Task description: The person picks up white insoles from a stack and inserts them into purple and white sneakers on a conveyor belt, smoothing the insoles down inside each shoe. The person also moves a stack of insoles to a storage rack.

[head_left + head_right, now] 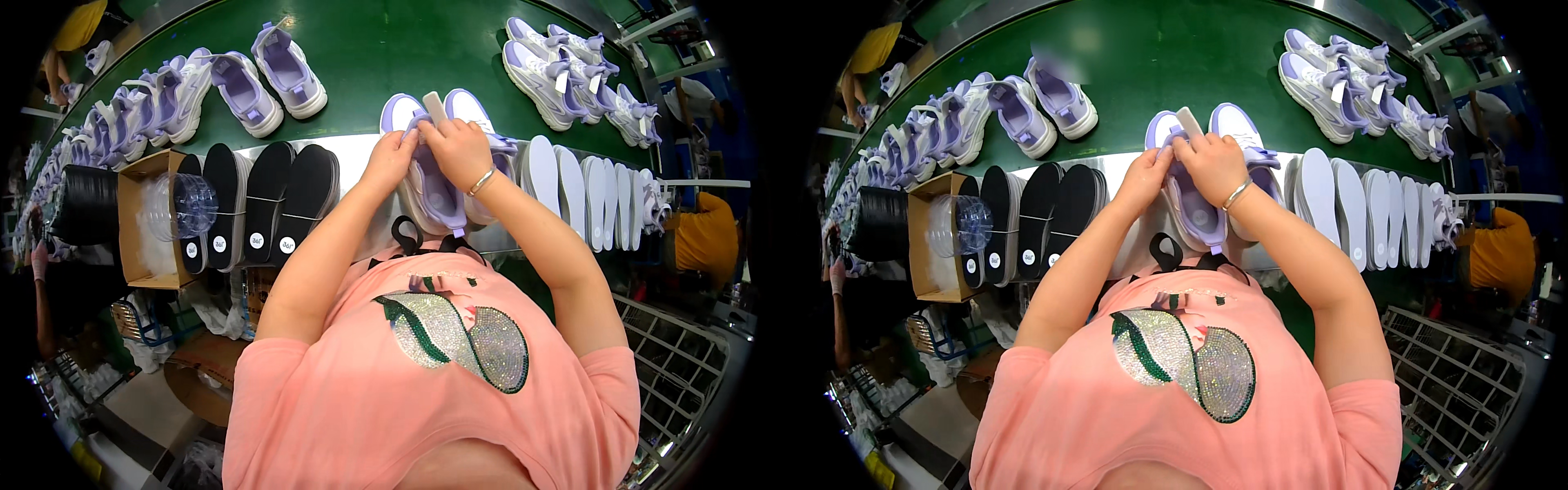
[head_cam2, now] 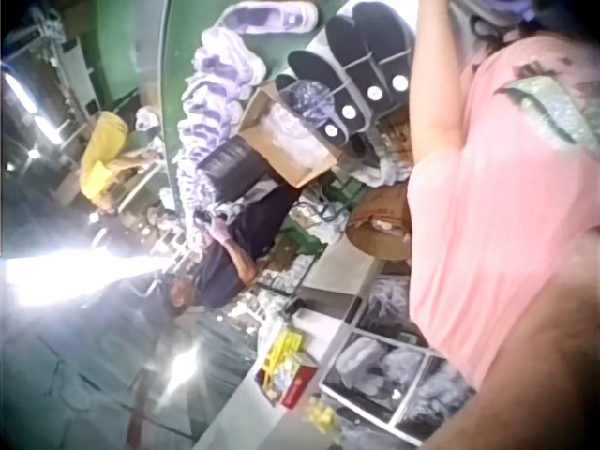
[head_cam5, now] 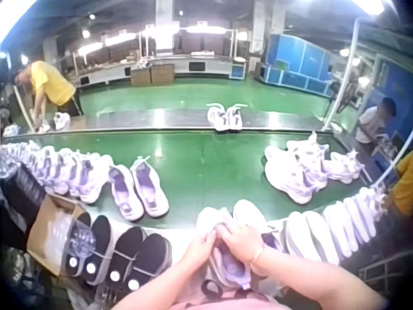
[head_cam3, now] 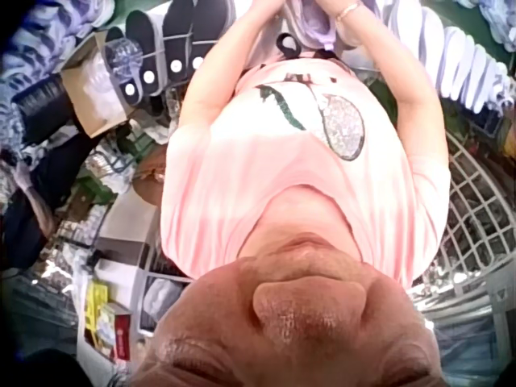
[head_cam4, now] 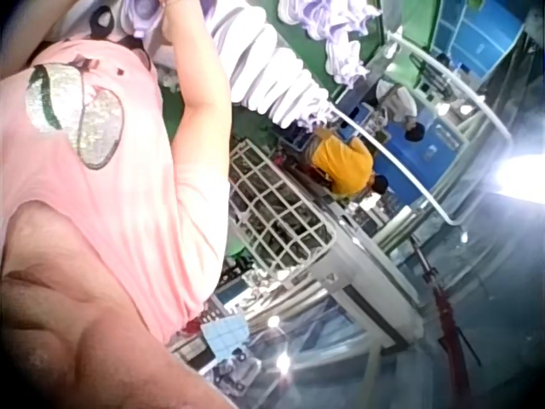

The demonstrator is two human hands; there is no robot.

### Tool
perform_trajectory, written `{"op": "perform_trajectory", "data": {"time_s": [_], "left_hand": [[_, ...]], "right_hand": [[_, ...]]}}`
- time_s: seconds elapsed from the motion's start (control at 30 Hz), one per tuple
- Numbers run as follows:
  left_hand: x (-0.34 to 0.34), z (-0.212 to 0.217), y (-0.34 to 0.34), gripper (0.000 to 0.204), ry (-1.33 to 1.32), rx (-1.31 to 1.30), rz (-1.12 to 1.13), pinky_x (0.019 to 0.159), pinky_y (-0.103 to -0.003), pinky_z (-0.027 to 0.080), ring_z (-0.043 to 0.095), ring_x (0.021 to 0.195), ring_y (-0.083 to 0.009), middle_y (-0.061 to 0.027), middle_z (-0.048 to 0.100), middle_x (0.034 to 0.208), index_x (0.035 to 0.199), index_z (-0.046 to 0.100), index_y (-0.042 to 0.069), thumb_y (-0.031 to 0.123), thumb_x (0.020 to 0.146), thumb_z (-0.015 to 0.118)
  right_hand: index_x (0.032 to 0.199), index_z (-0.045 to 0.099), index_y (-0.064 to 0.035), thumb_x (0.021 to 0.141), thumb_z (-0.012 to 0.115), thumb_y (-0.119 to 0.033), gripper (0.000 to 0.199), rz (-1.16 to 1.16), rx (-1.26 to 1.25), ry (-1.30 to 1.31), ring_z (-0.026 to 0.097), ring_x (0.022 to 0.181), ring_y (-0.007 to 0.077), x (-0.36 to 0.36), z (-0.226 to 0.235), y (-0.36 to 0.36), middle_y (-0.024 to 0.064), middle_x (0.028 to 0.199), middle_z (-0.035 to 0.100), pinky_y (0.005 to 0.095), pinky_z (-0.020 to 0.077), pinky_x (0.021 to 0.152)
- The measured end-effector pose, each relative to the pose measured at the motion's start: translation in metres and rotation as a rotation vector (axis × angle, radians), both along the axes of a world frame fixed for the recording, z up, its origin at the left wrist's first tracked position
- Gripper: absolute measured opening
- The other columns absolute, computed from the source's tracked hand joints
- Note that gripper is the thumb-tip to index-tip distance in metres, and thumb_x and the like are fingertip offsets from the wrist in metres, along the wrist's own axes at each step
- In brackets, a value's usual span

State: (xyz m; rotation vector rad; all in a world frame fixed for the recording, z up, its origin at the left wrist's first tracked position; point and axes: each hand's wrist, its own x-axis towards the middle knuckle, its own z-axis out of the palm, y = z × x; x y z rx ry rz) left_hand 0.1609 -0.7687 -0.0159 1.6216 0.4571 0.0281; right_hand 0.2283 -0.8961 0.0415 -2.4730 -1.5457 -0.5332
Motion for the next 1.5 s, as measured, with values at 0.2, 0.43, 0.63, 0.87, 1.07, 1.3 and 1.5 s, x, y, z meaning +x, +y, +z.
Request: {"op": "perform_trajectory", "data": {"time_s": [0.2,0.43,0.63,0.87,1.07,1.3,1.5], "left_hand": [[0.004,0.006,0.006,0.039,-0.012,0.055,-0.117,0.063,-0.033,0.04,0.049,0.066,-0.0231,-0.0135,0.052,0.071,0.08,0.052,-0.002,0.034,0.087,0.04],[0.011,0.009,0.013,0.036,0.051,-0.013,-0.152,0.061,-0.03,0.04,0.049,0.065,-0.0186,-0.0107,0.053,0.071,0.083,0.052,-0.001,0.033,0.088,0.04],[0.015,0.014,0.015,0.035,-0.023,0.194,-0.134,0.066,-0.036,0.041,0.053,0.072,-0.0279,-0.0163,0.056,0.077,0.086,0.054,-0.001,0.031,0.086,0.041],[-0.006,0.036,-0.001,0.032,-0.457,0.719,0.37,0.082,-0.04,0.034,0.044,0.092,-0.0329,-0.0153,0.051,0.096,0.098,0.05,0.004,0.024,0.074,0.056],[-0.054,0.074,-0.027,0.019,-0.42,0.215,0.046,0.069,-0.028,0.043,0.054,0.077,-0.0177,-0.0103,0.056,0.085,0.093,0.056,0.001,0.01,0.076,0.057],[-0.117,0.125,0.088,0.01,-0.494,1.089,0.877,0.068,-0.029,0.043,0.056,0.077,-0.0227,-0.0091,0.059,0.085,0.088,0.059,0.003,0.006,0.08,0.054],[-0.147,0.132,0.142,0.046,0.11,1.802,1.041,0.089,-0.04,0.032,0.04,0.106,-0.0335,-0.0165,0.043,0.116,0.114,0.046,0.006,0.03,0.077,0.059]], "right_hand": [[0.094,0.056,-0.0106,0.074,0.055,-0.016,0.021,-0.123,0.086,0.399,0.054,0.063,0.0239,0.01,0.001,0.005,0.0054,0.068,0.053,0.0361,0.0437,0.056],[0.092,0.055,-0.0102,0.077,0.051,-0.019,0.018,-0.022,-0.025,0.221,0.057,0.069,0.0258,0.012,-0.002,0.0,0.0074,0.076,0.056,0.037,0.0454,0.058],[0.081,0.057,-0.0087,0.078,0.05,-0.02,0.013,-0.039,0.054,0.586,0.056,0.07,0.0235,0.03,0.005,0.004,0.0074,0.074,0.056,0.034,0.0437,0.06],[0.077,0.049,-0.0028,0.082,0.049,-0.012,0.011,-0.047,0.325,1.293,0.042,0.064,0.0068,0.004,0.037,-0.032,-0.0008,0.07,0.046,0.0209,0.036,0.057],[0.081,0.053,0.0,0.078,0.052,-0.007,0.007,0.016,0.42,1.09,0.048,0.066,0.0128,-0.042,0.049,-0.04,0.0056,0.071,0.05,0.0243,0.0384,0.061],[0.095,0.055,-0.0006,0.079,0.054,-0.01,0.019,-0.263,0.536,0.859,0.055,0.078,0.0201,0.005,0.042,-0.101,0.0108,0.085,0.055,0.0275,0.0432,0.068],[0.11,0.05,-0.001,0.081,0.053,-0.033,0.043,-0.497,0.295,1.594,0.052,0.083,0.014,0.044,-0.015,-0.156,0.0072,0.097,0.056,0.0253,0.0436,0.065]]}}
